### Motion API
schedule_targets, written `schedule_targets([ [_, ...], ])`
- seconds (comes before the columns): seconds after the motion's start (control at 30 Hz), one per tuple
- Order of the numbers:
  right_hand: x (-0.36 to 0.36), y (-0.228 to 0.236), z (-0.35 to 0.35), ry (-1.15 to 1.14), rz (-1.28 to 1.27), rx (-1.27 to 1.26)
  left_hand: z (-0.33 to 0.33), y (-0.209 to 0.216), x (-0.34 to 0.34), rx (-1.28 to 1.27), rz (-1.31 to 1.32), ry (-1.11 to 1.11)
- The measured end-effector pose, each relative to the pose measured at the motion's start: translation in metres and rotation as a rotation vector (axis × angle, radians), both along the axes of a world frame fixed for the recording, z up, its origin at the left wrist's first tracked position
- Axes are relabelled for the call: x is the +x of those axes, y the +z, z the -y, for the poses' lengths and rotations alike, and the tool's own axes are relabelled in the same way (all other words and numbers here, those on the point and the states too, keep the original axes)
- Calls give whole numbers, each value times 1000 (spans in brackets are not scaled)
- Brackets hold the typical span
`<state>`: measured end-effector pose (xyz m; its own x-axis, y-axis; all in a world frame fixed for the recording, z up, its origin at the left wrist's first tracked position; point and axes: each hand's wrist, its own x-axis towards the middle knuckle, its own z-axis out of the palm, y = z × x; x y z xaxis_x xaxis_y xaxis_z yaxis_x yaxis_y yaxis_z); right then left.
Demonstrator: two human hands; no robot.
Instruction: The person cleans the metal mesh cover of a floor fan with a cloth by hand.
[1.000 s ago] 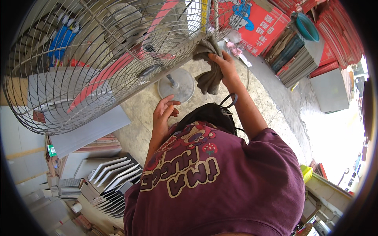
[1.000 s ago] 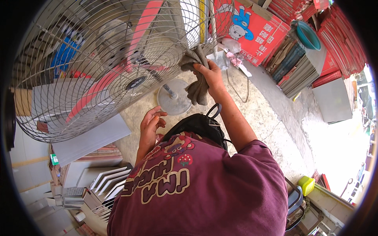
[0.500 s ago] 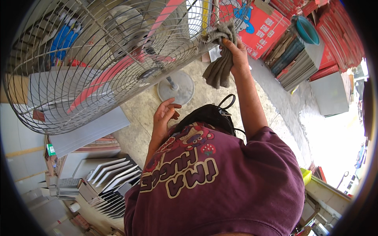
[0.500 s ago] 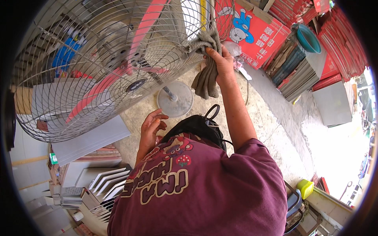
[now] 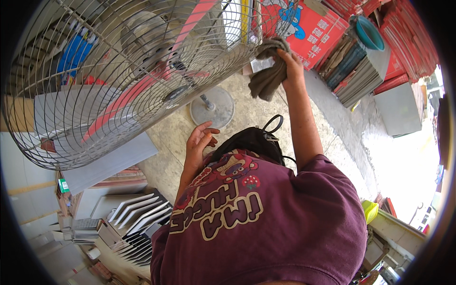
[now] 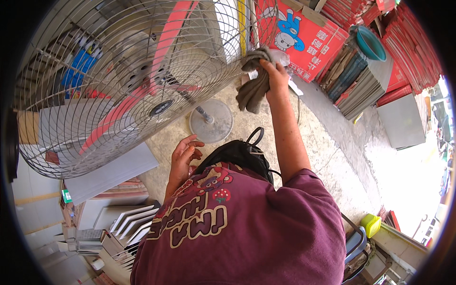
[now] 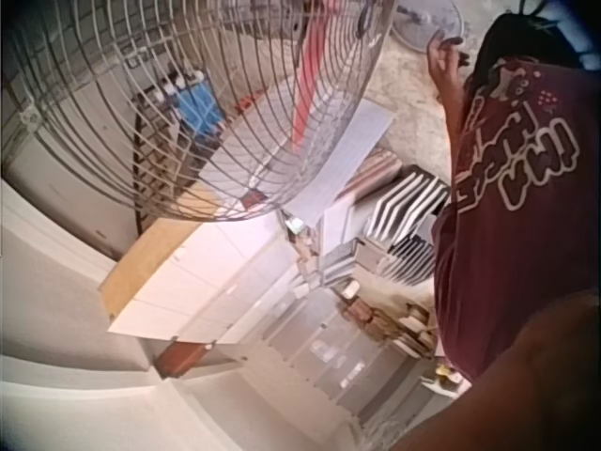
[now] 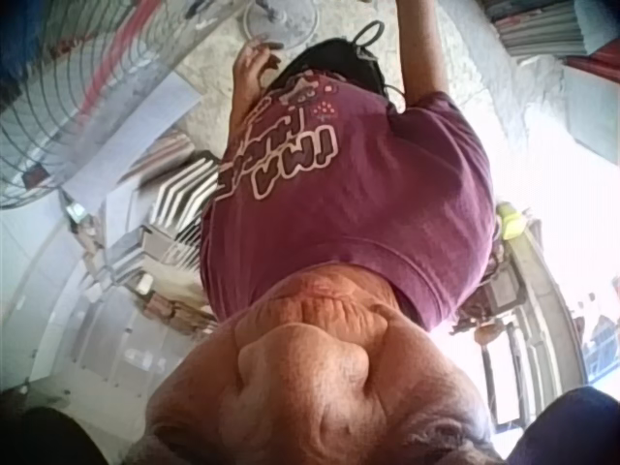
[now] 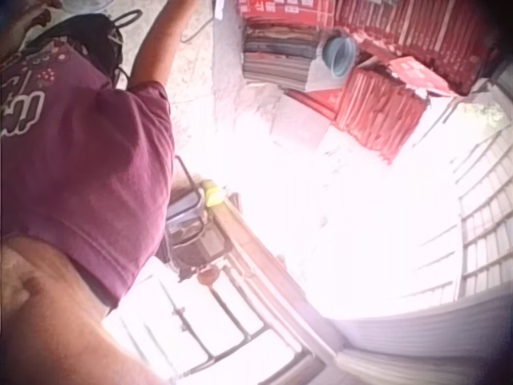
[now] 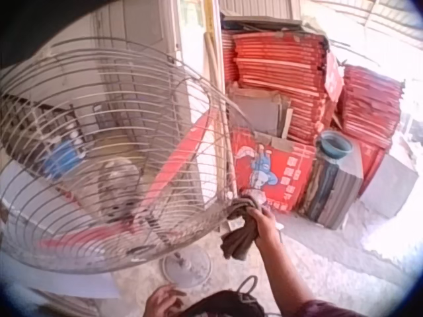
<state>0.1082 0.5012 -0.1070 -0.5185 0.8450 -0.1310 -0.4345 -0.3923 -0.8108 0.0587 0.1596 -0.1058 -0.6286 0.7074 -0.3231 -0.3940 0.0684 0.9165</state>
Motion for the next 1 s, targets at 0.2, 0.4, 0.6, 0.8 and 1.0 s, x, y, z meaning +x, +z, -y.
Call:
schedule_targets([
  [0.2,14,68,-18,-199,-218,170,-1,-1,-3,1,-5,-23],
  [0.4,2,65,-41,-364,-336,228,-1,-2,-4,6,0,-24],
  [0.6,-19,-26,-50,-301,67,194,-4,-6,-4,-7,23,-36],
  [0.8,-6,-83,-39,-33,296,86,-8,-8,3,-25,58,-38],
  [1.0,5,-73,-53,-37,356,69,-13,-10,11,-5,91,-24],
])
